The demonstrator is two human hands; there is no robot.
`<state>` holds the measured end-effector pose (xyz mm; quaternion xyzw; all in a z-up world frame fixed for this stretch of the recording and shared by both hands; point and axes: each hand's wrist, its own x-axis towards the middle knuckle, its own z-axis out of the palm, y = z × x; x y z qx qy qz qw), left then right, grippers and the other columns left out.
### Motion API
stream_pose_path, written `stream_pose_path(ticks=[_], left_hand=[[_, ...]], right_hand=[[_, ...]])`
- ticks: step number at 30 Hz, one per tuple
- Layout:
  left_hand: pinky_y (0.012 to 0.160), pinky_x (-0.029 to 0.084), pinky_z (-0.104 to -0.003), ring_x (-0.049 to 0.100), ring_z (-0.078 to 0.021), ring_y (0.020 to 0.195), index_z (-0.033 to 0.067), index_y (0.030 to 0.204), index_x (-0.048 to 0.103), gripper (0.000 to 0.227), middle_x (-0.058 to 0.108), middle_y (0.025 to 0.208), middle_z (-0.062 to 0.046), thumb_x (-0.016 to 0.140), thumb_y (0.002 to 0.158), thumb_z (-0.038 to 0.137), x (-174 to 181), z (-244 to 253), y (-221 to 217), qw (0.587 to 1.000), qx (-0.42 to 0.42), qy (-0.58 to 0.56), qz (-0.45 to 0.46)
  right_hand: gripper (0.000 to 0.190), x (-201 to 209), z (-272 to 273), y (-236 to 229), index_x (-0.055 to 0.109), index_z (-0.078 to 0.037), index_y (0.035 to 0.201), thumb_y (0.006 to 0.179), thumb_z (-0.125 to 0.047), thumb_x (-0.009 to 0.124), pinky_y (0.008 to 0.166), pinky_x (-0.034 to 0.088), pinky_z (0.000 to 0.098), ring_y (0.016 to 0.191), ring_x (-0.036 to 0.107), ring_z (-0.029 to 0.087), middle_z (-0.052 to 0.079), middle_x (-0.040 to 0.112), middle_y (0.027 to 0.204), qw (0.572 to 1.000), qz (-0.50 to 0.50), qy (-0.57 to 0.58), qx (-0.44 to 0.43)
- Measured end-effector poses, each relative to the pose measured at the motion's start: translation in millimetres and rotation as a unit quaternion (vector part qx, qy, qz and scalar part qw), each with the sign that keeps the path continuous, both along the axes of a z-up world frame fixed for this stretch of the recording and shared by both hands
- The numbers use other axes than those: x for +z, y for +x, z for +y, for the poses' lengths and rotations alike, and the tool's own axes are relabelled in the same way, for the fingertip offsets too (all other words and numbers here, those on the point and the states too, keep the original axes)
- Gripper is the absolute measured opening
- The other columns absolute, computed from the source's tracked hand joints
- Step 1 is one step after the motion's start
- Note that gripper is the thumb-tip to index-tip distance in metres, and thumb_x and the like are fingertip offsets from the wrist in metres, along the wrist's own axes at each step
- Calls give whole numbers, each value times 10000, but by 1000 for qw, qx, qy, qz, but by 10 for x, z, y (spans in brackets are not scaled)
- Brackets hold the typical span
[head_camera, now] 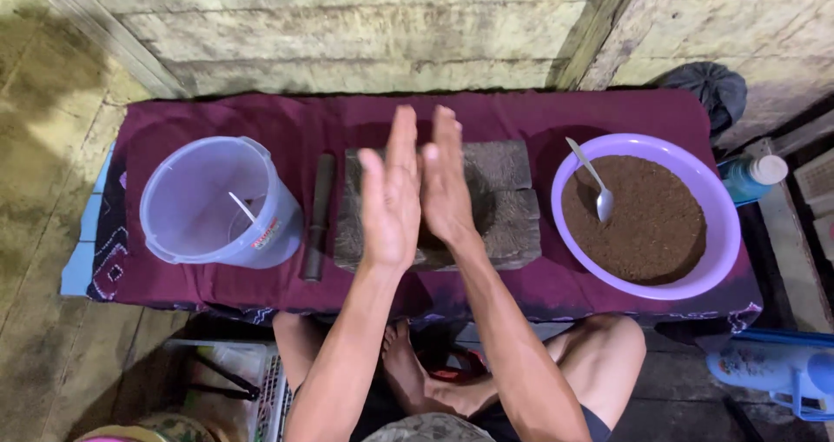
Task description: Grinding coffee powder in a stone mortar using a pestle and transferring it between containers with a spoon
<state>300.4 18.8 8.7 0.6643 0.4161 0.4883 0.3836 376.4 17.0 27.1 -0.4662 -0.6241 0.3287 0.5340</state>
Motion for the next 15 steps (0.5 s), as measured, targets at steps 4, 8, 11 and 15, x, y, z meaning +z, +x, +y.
stream_pose_path(ticks=[4, 8, 11, 15], left_hand=[[1220, 90, -539, 169, -335, 1515, 102, 1581, 210, 672, 198, 1627, -168, 236, 1081, 550, -45, 50, 27, 999, -6, -28, 29], [1237, -8, -564, 40, -337, 1565, 138, 1636, 85, 746, 55, 1692, -148, 182, 1069, 613, -104, 72, 40, 996, -13, -58, 60], [1248, -73, -580, -46, -338, 1599, 162, 1672, 2, 799, -40, 1735, -133, 147, 1061, 656, -137, 97, 53, 994, -20, -73, 81], [1274, -120, -473, -77, -308, 1586, 111, 1660, 76, 823, 0, 1730, -136, -5, 1040, 647, 653, -141, 163, 963, -147, -144, -175]], right_hand=[[599, -160, 161, -62, 23, -114, 1683, 1177, -375, 208, 1316, -78, 455, 1609, -75, 293, 147, -34, 1754, 954, 293, 13, 63], [869, 556, -300, -98, 138, -111, 1659, 1025, -704, 149, 1322, -77, 503, 1618, -12, 276, 97, 22, 1744, 903, 422, -30, 78], [990, 892, -287, 171, 159, -181, 1670, 915, -823, 166, 1310, -63, 567, 1646, 3, 313, 98, 54, 1769, 911, 403, 24, 86], [949, 392, -18, 50, 109, -160, 1660, 943, -781, 157, 1310, -65, 527, 1637, -22, 288, 100, 17, 1760, 936, 348, 19, 53]])
